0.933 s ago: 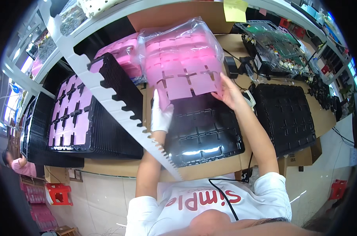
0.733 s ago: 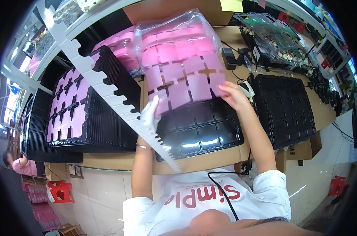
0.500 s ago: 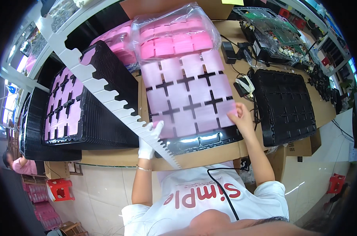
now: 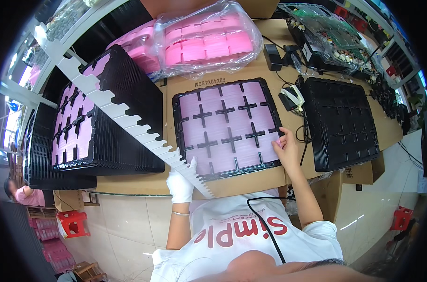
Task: The person places pink foam inserts into black plastic trays. They then apply a strip of white labels to the edge of each tray and stack the completed units. The process is repeated for multiple trays in a continuous assembly line fashion.
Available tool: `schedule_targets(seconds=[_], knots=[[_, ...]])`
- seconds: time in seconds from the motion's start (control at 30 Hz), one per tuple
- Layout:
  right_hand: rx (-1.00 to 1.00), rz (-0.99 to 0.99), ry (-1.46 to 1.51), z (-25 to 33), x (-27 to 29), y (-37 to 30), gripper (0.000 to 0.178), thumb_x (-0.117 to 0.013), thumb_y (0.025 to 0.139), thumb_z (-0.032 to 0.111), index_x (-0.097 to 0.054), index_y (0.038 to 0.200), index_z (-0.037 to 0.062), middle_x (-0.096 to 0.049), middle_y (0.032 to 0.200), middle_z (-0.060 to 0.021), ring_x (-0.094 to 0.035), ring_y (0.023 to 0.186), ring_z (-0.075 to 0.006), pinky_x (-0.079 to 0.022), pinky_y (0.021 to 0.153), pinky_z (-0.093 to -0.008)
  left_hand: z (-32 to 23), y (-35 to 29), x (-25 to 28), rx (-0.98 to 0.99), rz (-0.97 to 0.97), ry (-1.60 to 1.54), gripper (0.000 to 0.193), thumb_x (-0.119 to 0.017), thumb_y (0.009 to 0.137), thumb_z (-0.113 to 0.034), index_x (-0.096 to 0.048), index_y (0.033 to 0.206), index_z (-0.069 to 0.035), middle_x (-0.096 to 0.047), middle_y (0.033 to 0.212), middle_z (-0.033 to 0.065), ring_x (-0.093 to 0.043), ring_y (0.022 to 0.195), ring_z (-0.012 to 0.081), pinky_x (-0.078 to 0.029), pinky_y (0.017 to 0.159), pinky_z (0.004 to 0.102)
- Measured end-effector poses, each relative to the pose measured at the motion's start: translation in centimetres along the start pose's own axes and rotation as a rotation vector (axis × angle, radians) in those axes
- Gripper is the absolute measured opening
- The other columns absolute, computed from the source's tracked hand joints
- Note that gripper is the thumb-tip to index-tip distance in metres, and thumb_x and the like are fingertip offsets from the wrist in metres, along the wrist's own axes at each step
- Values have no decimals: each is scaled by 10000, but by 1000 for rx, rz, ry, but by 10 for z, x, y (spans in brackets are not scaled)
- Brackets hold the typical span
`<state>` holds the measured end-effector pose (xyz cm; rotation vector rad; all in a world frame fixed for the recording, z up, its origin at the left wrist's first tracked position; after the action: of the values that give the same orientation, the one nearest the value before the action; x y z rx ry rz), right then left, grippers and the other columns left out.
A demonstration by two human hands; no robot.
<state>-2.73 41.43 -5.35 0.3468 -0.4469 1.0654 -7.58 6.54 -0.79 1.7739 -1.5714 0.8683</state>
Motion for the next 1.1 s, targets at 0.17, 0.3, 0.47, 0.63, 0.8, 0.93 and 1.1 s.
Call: schedule_targets(seconds=[0.17,0.3,0.47,0.63,0.8,0.93,1.1], knots=[[87,-121,-293,34,11,1,545,-714,811,115,-477,1287,-5,-616,861,-123,-610,807,-271,-484,764,-383,-18,13,18,-354,-364,255,639,-744,814,-333,-516,1324,-21,-651,976,142,-622,933,315,-503,822,412],[388,-196,-402,65,-5,44,442,-664,851,140,-530,1249,3,-603,1116,-196,-542,1098,-348,-411,944,-467,-42,75,14,-415,-130,171,344,-654,881,-166,-609,1184,-9,-650,1112,186,-614,1026,336,-500,877,430],[698,-43,-586,43,-70,123,411,-533,939,300,-596,1212,0,-589,1280,-139,-450,1300,-301,-313,1101,-473,-55,125,-52,-734,-150,395,459,-505,959,-407,-612,1219,-44,-591,1288,179,-484,1283,313,-221,1126,535],[510,-121,-884,27,-70,144,445,-491,954,370,-621,1222,39,-573,1333,-102,-419,1338,-277,-251,1127,-527,-53,144,-49,-506,-104,679,549,-421,973,-466,-626,1210,-15,-575,1314,170,-439,1318,325,-182,1130,569],[522,-126,-888,31,-75,156,458,-475,962,372,-621,1231,32,-592,1308,-94,-400,1355,-284,-233,1132,-537,-51,157,-57,-620,-193,629,535,-424,973,-449,-628,1208,-14,-595,1294,154,-433,1322,325,-188,1133,563],[552,-91,-710,59,-42,109,369,-537,941,272,-633,1192,18,-613,1261,-118,-493,1273,-273,-299,1114,-498,-50,126,-28,-674,-185,497,442,-471,972,-363,-627,1188,-11,-614,1263,151,-477,1292,308,-242,1117,563],[748,340,-444,46,8,-10,313,-627,880,191,-648,1139,17,-648,1194,-118,-555,1207,-270,-358,1086,-479,-16,22,3,-1143,231,354,337,-615,899,-257,-623,1184,-78,-622,1250,132,-583,1180,277,-271,1126,507]])
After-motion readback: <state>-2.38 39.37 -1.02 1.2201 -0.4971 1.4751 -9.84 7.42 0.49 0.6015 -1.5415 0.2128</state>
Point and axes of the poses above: each hand's wrist, its own y-axis towards the middle knuckle, its own x-axis out of the back of the hand, z = x × y, the point moved 3 cm from there along y, towards the middle knuckle
